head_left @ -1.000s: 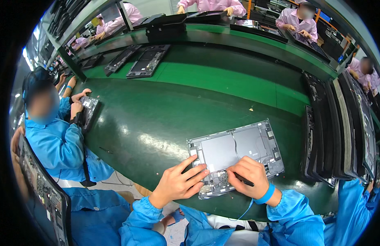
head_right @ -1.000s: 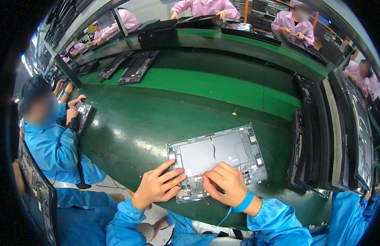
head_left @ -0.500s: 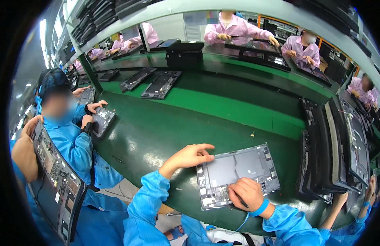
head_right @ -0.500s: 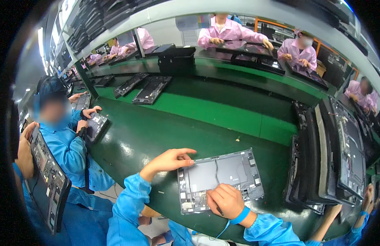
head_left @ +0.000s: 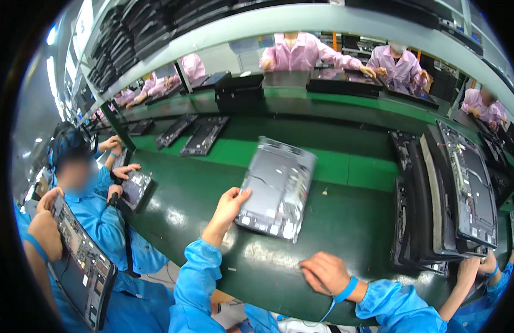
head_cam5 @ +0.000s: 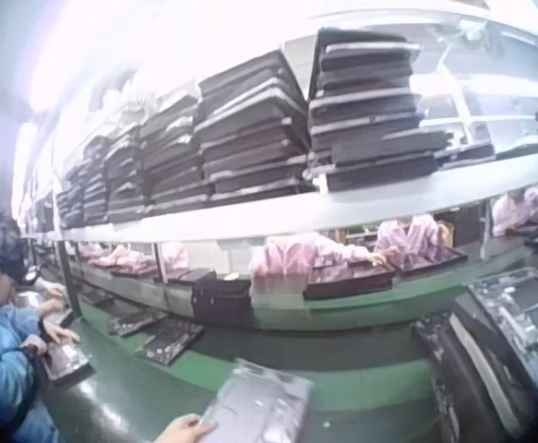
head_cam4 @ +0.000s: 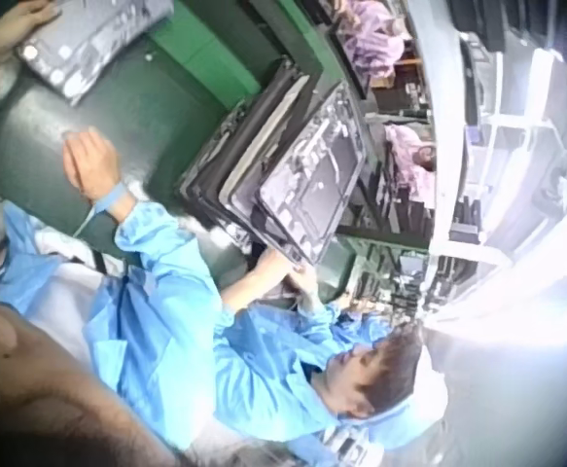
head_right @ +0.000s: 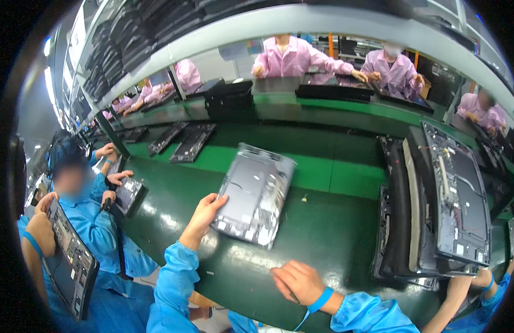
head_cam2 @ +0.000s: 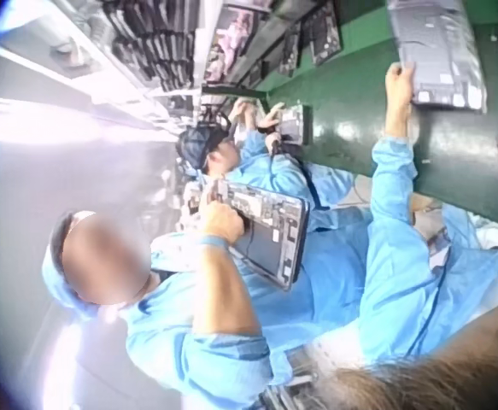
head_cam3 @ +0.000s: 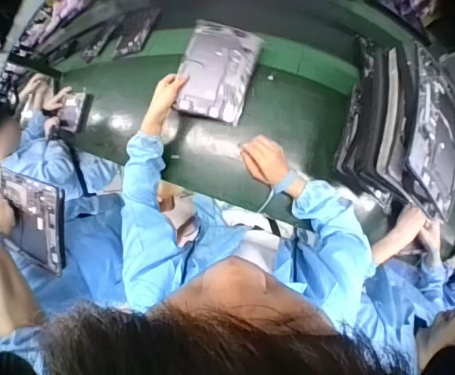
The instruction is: Assembling internal components and cases for electronic tablets on a production line.
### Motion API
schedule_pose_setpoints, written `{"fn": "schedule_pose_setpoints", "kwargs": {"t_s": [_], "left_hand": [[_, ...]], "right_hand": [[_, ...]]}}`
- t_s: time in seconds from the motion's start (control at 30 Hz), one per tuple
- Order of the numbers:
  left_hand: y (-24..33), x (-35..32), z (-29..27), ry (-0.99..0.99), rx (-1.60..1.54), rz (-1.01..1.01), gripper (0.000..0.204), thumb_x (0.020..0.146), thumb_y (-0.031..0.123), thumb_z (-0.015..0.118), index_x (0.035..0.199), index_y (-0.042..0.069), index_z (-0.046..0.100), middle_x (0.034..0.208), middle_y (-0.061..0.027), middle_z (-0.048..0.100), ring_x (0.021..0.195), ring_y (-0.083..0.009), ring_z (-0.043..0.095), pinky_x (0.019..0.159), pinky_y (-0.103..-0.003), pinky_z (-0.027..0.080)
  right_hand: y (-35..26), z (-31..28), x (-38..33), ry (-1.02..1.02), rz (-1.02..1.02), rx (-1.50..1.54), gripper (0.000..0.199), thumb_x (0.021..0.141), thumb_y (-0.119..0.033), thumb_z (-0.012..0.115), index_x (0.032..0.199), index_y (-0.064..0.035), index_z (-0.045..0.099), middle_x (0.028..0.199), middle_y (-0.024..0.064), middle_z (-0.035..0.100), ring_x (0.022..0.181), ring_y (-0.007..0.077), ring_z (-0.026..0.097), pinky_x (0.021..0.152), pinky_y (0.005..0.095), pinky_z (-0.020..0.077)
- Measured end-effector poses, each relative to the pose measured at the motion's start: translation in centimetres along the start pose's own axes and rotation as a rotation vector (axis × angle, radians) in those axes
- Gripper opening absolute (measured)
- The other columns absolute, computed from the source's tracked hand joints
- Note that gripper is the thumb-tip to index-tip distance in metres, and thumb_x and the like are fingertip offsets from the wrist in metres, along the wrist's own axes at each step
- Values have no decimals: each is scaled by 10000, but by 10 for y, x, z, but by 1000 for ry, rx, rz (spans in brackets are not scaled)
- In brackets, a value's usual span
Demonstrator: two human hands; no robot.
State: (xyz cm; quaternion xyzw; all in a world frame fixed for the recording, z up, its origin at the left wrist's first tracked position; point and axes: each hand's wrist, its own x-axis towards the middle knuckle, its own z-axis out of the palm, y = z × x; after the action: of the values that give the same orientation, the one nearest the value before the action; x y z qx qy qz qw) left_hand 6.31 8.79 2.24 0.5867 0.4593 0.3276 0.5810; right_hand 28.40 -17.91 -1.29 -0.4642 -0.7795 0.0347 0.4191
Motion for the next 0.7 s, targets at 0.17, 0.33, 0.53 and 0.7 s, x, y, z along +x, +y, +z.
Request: {"fn": "schedule_pose_setpoints", "kwargs": {"t_s": [0.17,0.33,0.53,0.7], "left_hand": [[-13,119,-1,265,-148,44,396,932,265,763,1081,-92,684,988,-129,729,872,-197,686,794,-333,544],[3,180,10,659,-370,262,469,940,272,674,1251,-79,657,1162,-196,713,1066,-302,661,975,-417,478],[-35,103,86,487,1049,871,612,902,304,704,1417,34,516,1407,-234,470,1302,-425,473,1104,-535,376],[-33,91,92,567,875,607,399,871,225,704,1198,35,574,1228,-218,514,1150,-396,565,973,-466,489]], "right_hand": [[-5,2,6,2,147,185,176,943,-104,679,1116,-72,667,880,96,659,723,314,651,650,410,531],[-9,5,8,-29,123,199,115,945,-121,675,1049,-73,685,875,96,674,766,311,661,688,416,528],[-7,-3,6,-167,56,136,129,927,-120,690,1048,-78,677,883,66,662,816,255,646,730,377,485],[-7,-2,2,-73,-24,149,93,931,-149,675,969,-66,662,893,107,626,825,310,595,744,432,453]]}}
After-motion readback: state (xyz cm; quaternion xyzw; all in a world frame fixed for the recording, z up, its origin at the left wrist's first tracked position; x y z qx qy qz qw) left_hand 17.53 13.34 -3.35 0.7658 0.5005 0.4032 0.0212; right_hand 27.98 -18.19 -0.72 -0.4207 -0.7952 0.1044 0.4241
